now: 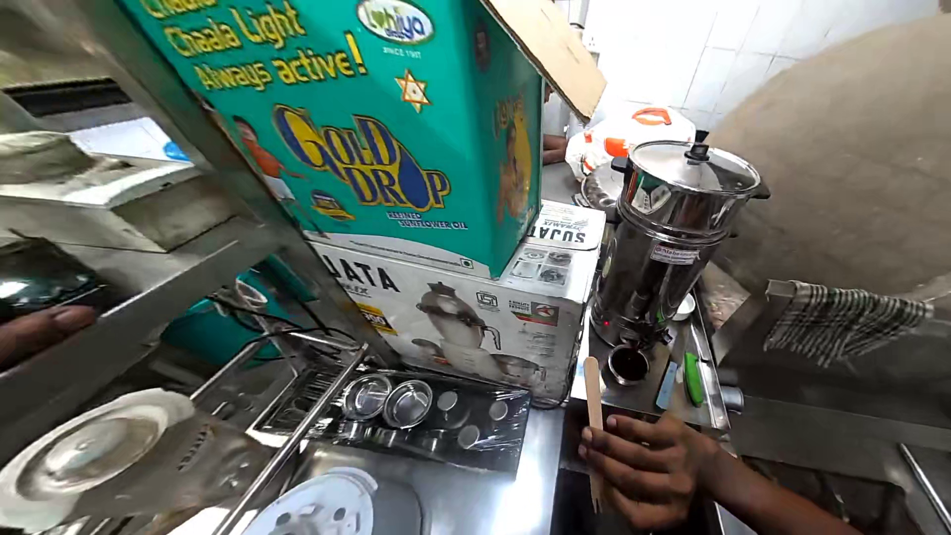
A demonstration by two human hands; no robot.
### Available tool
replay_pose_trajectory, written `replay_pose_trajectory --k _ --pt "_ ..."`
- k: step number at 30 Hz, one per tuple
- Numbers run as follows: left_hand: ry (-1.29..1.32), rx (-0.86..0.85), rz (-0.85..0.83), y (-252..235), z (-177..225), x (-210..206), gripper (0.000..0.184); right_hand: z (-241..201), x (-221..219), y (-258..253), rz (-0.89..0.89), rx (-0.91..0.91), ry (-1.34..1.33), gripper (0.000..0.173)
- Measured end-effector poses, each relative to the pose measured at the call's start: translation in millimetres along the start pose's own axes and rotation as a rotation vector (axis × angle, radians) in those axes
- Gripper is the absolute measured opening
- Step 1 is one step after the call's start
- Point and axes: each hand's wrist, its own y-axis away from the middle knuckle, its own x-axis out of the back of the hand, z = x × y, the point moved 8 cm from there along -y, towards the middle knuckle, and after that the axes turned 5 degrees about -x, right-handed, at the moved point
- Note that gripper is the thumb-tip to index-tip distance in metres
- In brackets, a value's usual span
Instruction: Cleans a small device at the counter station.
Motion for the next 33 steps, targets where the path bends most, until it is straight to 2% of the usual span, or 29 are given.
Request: replay_pose_trajectory --k 3,4,5,6,7,8,10,13,15,18,21,23,26,33 --pt "-0.007 0.056 -0.018 -3.4 1.9 0.5 0.029 -2.6 3.2 -17.3 0.032 0.02 -0.024 0.021" --pt "-0.024 0.055 0.04 -8.6 -3.0 4.3 0.026 -2.7 4.2 -23.3 0.04 0.029 -0.034 0.02" --pt "-0.028 -0.026 0.154 -17.0 -13.5 11.2 0.024 -2.7 5.5 -29.3 0.051 0.04 -0.046 0.02" --pt "-0.016 -0.222 0.286 -29.0 -31.5 20.5 0.038 -2.7 7.1 -35.3 0.068 0.052 -0.063 0.019" --pt "-0.015 -0.474 0.383 -45.2 -55.7 30.2 0.066 -2.0 8.7 -41.1 0.096 0.056 -0.093 0.019" --pt "-0.02 -0.591 0.454 -58.2 -75.0 37.9 0.085 -0.3 10.0 -46.3 0.133 0.049 -0.135 0.018" --pt "-0.059 -0.594 0.491 -75.5 -98.7 45.2 0.101 6.9 11.6 -54.4 0.22 -0.003 -0.237 0.014" --pt "-0.078 -0.593 0.437 -90.9 -111.9 45.9 0.108 32.6 4.1 -64.7 0.411 -0.23 -0.555 0.009" --pt "-0.092 -0.624 0.431 -88.1 -104.8 46.9 0.108 55.7 -4.5 -72.3 0.636 -0.485 -0.841 0.011" --pt "-0.122 -0.623 0.44 -84.3 -98.0 47.9 0.107 82.4 -22.3 -84.0 0.952 -0.844 -1.12 0.017" --pt "-0.118 -0.617 0.423 -82.6 -93.9 46.9 0.107 98.0 -47.7 -94.7 1.067 -1.11 -1.448 0.023" --pt "-0.106 -0.612 0.413 -80.0 -90.0 47.6 0.107 104.1 -62.5 -100.0 1.115 -1.233 -1.607 0.022" --pt "-0.107 -0.61 0.405 -80.1 -88.9 48.2 0.108 107.4 -79.0 -105.2 1.129 -1.3 -1.744 0.023" --pt "-0.124 -0.626 0.425 -83.9 -94.4 47.4 0.111 98.3 -94.7 -113.1 0.907 -1.351 -1.781 0.023"
